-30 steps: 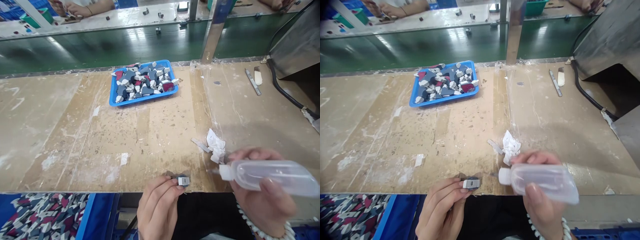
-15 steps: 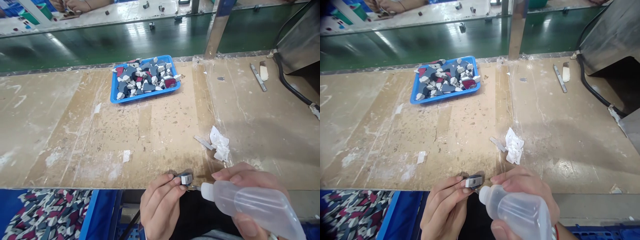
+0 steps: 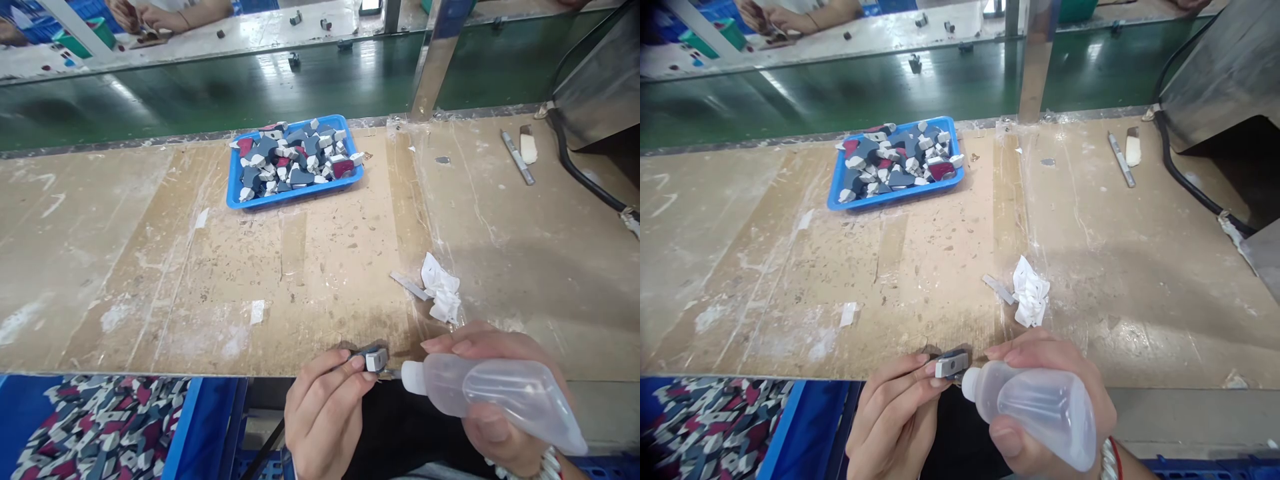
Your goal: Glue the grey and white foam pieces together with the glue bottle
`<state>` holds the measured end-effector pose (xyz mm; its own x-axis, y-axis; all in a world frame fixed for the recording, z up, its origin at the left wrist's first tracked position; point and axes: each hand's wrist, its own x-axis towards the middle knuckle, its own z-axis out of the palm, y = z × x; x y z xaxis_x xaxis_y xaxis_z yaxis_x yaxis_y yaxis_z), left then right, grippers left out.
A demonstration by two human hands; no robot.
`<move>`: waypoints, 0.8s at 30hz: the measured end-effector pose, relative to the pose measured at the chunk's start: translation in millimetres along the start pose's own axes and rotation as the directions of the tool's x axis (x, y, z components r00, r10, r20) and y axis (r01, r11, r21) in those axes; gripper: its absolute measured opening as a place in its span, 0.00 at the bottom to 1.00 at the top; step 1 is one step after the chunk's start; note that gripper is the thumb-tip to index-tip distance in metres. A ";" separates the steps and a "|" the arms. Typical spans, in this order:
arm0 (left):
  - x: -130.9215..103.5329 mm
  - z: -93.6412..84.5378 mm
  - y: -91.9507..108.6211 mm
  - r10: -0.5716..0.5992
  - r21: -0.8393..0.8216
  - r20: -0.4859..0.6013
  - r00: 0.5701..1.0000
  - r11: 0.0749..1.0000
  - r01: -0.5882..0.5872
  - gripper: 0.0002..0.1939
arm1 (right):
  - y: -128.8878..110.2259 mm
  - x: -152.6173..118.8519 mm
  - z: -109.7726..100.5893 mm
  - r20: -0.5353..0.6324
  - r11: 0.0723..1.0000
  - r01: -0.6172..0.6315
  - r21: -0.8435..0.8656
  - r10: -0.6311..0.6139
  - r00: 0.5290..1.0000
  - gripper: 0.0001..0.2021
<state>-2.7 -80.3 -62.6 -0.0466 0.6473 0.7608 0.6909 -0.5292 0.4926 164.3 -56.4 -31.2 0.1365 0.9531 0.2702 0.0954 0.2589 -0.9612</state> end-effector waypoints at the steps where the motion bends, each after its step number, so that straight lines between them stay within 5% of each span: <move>1: 0.0 0.2 0.0 0.002 0.001 -0.002 1.000 1.000 -0.002 0.10 | -2.6 3.3 1.1 -0.053 0.998 0.056 0.011 -0.056 0.997 0.13; 16: -8.1 0.1 -0.1 -0.015 -0.069 0.007 1.000 0.998 0.016 0.15 | 11.6 -7.4 -9.4 0.027 0.997 0.071 0.028 -0.072 0.997 0.14; 20: -6.9 -5.1 -0.8 -0.028 -0.116 0.030 0.999 0.993 0.031 0.15 | 13.1 -5.7 -7.4 -0.031 0.984 0.078 0.159 -0.074 0.997 0.13; 24: -1.8 -18.6 -8.9 0.120 -0.036 0.101 0.988 0.992 -0.117 0.12 | 13.4 1.7 -1.7 -0.181 0.929 0.105 0.355 -0.042 0.983 0.13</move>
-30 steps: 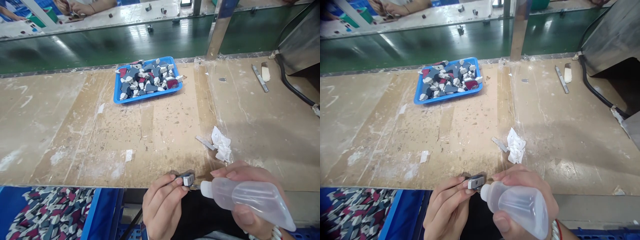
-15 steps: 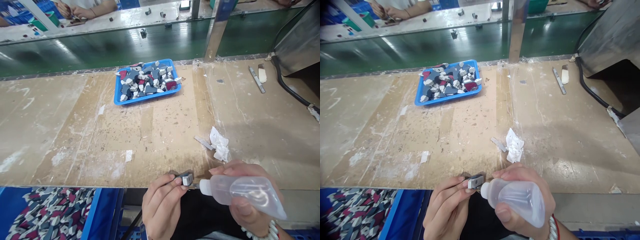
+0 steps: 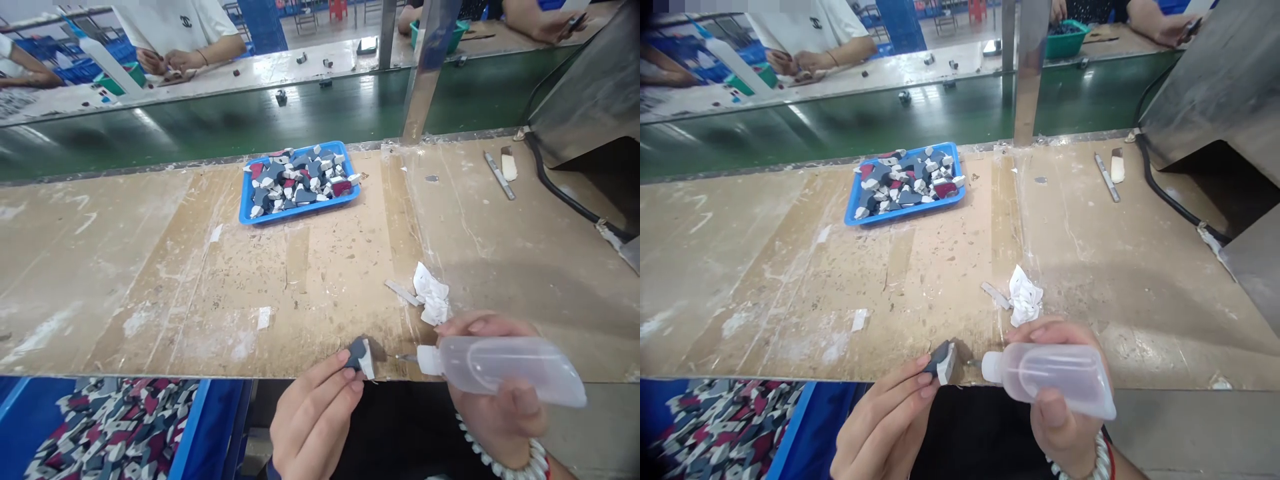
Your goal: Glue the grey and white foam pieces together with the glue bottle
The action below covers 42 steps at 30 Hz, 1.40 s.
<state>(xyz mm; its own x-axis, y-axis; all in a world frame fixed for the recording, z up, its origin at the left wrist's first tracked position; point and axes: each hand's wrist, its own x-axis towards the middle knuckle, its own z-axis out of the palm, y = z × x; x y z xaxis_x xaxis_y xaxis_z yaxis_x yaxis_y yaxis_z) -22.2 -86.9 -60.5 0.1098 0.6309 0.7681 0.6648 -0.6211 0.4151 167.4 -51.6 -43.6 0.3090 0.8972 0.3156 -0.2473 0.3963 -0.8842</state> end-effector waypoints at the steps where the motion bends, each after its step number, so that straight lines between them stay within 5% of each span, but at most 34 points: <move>1: 1.6 -3.4 -2.7 0.037 0.012 0.054 0.998 0.999 -0.038 0.11 | 0.8 1.1 1.2 -0.027 1.000 0.003 0.020 -0.003 1.000 0.12; 6: 16.7 -13.3 -13.0 0.026 -0.123 0.185 0.982 0.992 -0.003 0.12 | 3.2 0.8 1.2 0.011 0.999 -0.037 -0.008 0.037 0.999 0.11; 10: 34.5 -18.1 -19.8 -0.027 -0.064 0.274 0.961 0.997 0.046 0.15 | 4.9 -0.5 -1.2 0.065 0.998 -0.004 -0.059 0.008 0.998 0.11; 14: 56.4 -20.2 -23.9 0.074 -0.053 0.463 0.883 0.997 -0.057 0.13 | 4.9 0.2 -1.5 0.098 0.989 0.022 -0.146 -0.008 0.995 0.11; 23: 77.0 -21.1 -22.3 0.311 0.040 0.558 0.770 0.916 -0.400 0.08 | 4.7 1.9 1.6 0.113 0.973 0.049 -0.226 -0.024 0.993 0.12; 36: 74.4 -20.5 -32.2 0.121 -0.079 0.532 0.838 0.992 -0.094 0.04 | -0.4 5.3 4.7 0.252 0.956 0.086 -0.280 -0.013 0.968 0.13; 42: 80.1 -22.0 -35.2 -0.025 -0.046 0.593 0.805 0.997 0.065 0.07 | 1.7 4.0 4.9 0.306 0.931 0.204 -0.303 -0.108 0.946 0.16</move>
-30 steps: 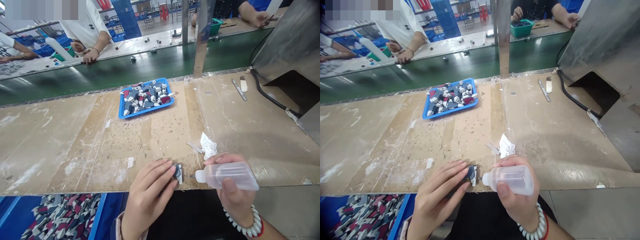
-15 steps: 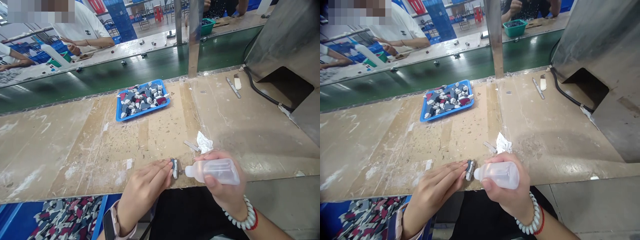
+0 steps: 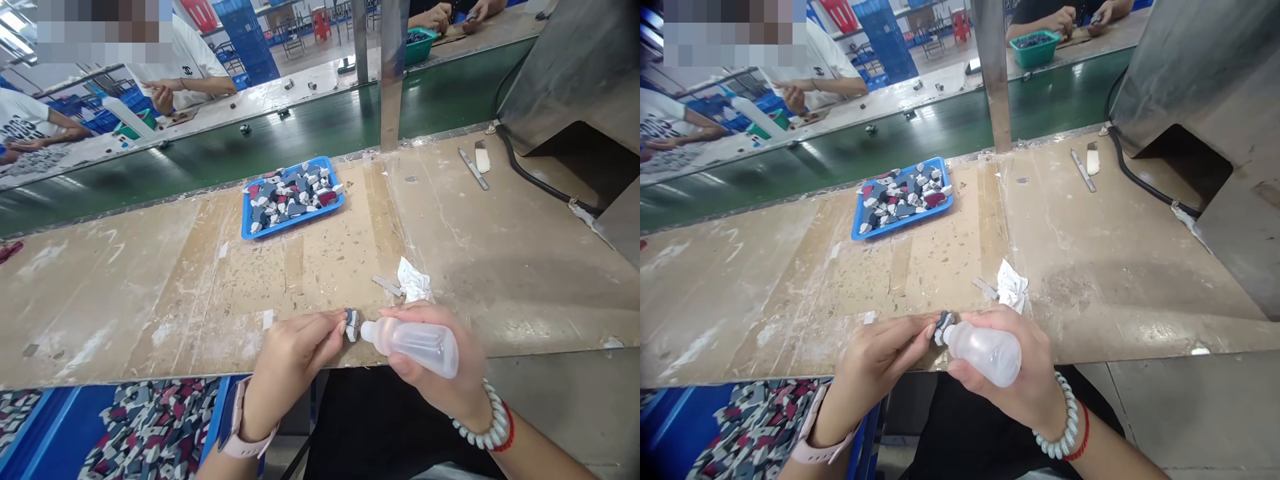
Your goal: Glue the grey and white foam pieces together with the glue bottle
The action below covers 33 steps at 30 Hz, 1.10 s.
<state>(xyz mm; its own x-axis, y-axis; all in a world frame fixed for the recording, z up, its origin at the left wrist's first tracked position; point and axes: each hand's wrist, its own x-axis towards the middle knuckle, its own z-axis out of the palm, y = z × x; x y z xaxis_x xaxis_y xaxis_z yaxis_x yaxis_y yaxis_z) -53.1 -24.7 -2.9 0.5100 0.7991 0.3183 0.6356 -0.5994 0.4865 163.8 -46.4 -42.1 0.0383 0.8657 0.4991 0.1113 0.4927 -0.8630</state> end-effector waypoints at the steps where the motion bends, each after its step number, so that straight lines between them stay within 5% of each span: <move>1: 0.7 -0.6 0.3 -0.026 -0.009 0.008 1.000 1.000 0.026 0.08 | -0.1 0.1 0.0 -0.003 1.000 0.017 -0.013 -0.017 1.000 0.16; 10: 3.7 -2.8 4.4 -0.139 -0.090 0.045 0.989 0.986 0.143 0.11 | -0.1 0.4 -0.2 -0.013 0.994 0.058 -0.097 -0.060 0.998 0.17; 21: 3.7 -0.8 6.2 -0.150 -0.086 0.028 0.988 0.985 0.152 0.12 | 3.8 -4.4 3.0 -0.044 0.994 0.100 -0.049 -0.102 0.994 0.16; 33: -23.6 25.3 -3.5 -0.025 0.033 -0.208 0.978 0.999 0.033 0.11 | 8.4 -13.3 4.9 -0.137 0.999 -0.050 -0.020 0.047 0.990 0.15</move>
<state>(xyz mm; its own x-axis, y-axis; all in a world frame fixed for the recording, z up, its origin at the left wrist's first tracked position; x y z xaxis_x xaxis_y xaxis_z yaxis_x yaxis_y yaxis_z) -52.6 -42.6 -32.7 0.3622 0.8060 0.4681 0.6710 -0.5740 0.4693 159.3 -53.4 -56.4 0.1789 0.8674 0.4643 0.1295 0.4471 -0.8851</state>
